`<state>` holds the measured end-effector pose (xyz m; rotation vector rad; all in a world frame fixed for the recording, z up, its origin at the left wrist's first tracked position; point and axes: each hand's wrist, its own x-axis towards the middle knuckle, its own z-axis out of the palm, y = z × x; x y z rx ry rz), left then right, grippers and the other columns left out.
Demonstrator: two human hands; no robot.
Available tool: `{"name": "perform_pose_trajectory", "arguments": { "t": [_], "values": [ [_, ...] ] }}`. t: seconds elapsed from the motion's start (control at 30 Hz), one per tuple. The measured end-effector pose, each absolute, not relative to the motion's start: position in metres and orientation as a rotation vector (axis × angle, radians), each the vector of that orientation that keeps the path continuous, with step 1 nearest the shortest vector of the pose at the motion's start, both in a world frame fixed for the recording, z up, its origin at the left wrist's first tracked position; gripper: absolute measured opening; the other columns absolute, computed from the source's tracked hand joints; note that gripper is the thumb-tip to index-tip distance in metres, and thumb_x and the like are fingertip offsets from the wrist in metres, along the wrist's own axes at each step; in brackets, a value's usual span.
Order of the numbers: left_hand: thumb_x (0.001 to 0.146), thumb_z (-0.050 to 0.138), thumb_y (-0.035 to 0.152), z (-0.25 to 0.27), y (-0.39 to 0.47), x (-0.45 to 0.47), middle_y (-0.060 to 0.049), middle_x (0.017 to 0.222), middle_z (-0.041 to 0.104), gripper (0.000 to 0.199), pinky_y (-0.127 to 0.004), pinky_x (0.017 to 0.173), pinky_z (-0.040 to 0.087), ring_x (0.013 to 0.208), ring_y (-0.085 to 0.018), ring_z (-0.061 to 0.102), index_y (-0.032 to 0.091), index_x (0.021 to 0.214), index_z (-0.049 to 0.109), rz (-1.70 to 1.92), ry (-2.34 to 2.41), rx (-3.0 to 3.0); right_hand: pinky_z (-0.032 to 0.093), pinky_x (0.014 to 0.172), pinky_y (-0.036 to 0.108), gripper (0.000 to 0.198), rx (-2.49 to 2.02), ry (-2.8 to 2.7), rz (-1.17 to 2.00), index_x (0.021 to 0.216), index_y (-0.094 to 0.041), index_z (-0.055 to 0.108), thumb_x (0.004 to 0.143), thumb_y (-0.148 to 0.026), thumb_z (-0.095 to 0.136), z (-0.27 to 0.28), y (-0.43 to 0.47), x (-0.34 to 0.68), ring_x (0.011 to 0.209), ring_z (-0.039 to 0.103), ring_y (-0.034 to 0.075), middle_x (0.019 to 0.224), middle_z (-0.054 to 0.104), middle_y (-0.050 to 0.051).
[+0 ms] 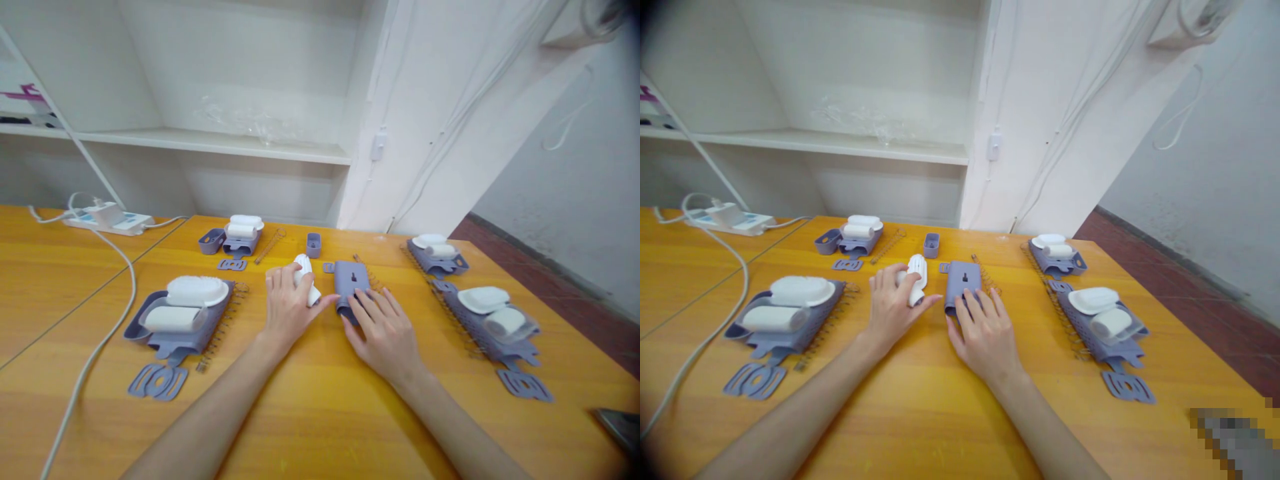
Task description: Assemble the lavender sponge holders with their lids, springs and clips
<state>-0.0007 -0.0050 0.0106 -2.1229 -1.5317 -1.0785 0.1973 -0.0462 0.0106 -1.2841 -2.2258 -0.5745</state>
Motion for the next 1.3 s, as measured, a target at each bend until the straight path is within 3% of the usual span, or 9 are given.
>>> {"name": "perform_pose_trajectory", "arguments": {
  "t": [0.1,0.27,0.43,0.6,0.7,0.8,1.0,1.13,1.3],
  "values": [
    [0.067,0.055,0.068,0.011,-0.010,-0.001,-0.014,0.102,0.050,0.056,-0.043,0.085,0.035,0.094,-0.028,0.045,0.017,0.087,0.062,-1.112,-1.378,-2.239,0.027,0.105,0.052,0.042,-1.180,-2.175,-0.480,0.124,-0.020,0.052,0.083,-0.025,0.052,0.018,-0.051,0.194,0.105,0.057,0.024,0.112,0.065,0.008],
    [0.066,0.033,0.081,0.011,-0.021,0.006,-0.015,0.102,0.047,0.080,-0.045,0.082,0.039,0.093,-0.028,0.044,0.014,0.101,0.057,-1.181,-1.212,-2.436,0.037,0.092,0.045,0.046,-0.979,-2.274,-0.363,0.129,-0.018,0.046,0.084,-0.029,0.049,0.022,-0.052,0.185,0.098,0.058,0.022,0.109,0.064,0.011],
    [0.078,0.026,0.071,0.009,-0.029,0.015,-0.016,0.104,0.045,0.078,-0.041,0.078,0.045,0.093,-0.026,0.046,0.010,0.124,0.042,-1.244,-0.949,-2.674,0.041,0.075,0.038,0.030,-0.896,-2.232,-0.317,0.112,-0.015,0.055,0.087,-0.030,0.046,0.016,-0.052,0.178,0.083,0.059,0.021,0.092,0.067,0.010],
    [0.086,0.037,0.051,0.008,-0.028,0.016,-0.017,0.119,0.041,0.061,-0.043,0.091,0.042,0.112,-0.028,0.044,0.015,0.134,0.025,-1.304,-0.923,-2.739,0.045,0.080,0.038,0.030,-1.119,-1.830,-0.283,0.111,-0.019,0.052,0.082,-0.028,0.055,0.010,-0.045,0.186,0.091,0.061,0.022,0.098,0.066,0.010],
    [0.086,0.043,0.034,0.009,-0.027,0.017,-0.016,0.121,0.043,0.051,-0.043,0.093,0.041,0.115,-0.027,0.044,0.017,0.131,0.028,-1.269,-1.037,-2.696,0.049,0.080,0.036,0.032,-1.339,-1.590,-0.129,0.114,-0.019,0.049,0.084,-0.032,0.052,0.005,-0.041,0.194,0.096,0.062,0.023,0.109,0.064,0.012],
    [0.084,0.044,0.029,0.014,-0.027,0.019,-0.016,0.120,0.046,0.046,-0.041,0.090,0.041,0.111,-0.026,0.047,0.017,0.127,0.034,-1.188,-1.064,-2.738,0.052,0.067,0.032,0.030,-1.397,-1.447,-0.032,0.110,-0.018,0.049,0.085,-0.036,0.049,0.000,-0.040,0.200,0.081,0.066,0.022,0.098,0.067,0.011],
    [0.076,0.050,0.058,0.023,-0.030,0.020,-0.015,0.109,0.055,0.057,-0.046,0.084,0.039,0.101,-0.030,0.050,0.016,0.114,0.050,-0.881,-1.031,-2.767,0.051,0.063,0.029,0.022,-1.295,-1.435,0.002,0.100,-0.019,0.052,0.083,-0.033,0.052,0.001,-0.042,0.198,0.069,0.064,0.018,0.084,0.067,0.006],
    [0.087,0.044,0.033,0.020,-0.027,0.023,-0.011,0.101,0.059,0.025,-0.042,0.081,0.040,0.096,-0.025,0.053,0.018,0.104,0.056,-0.753,-1.087,-2.665,0.051,0.069,0.029,0.021,-1.313,-1.391,0.013,0.099,-0.019,0.055,0.081,-0.031,0.055,0.006,-0.038,0.195,0.079,0.064,0.019,0.092,0.066,0.008],
    [0.083,0.046,0.018,0.019,-0.024,0.020,-0.009,0.109,0.058,0.025,-0.043,0.098,0.034,0.108,-0.024,0.049,0.018,0.106,0.055,-0.822,-1.025,-2.665,0.049,0.067,0.029,0.024,-1.354,-1.277,0.047,0.094,-0.018,0.055,0.078,-0.035,0.060,0.006,-0.031,0.198,0.074,0.062,0.018,0.086,0.064,0.005]
  ]
}}
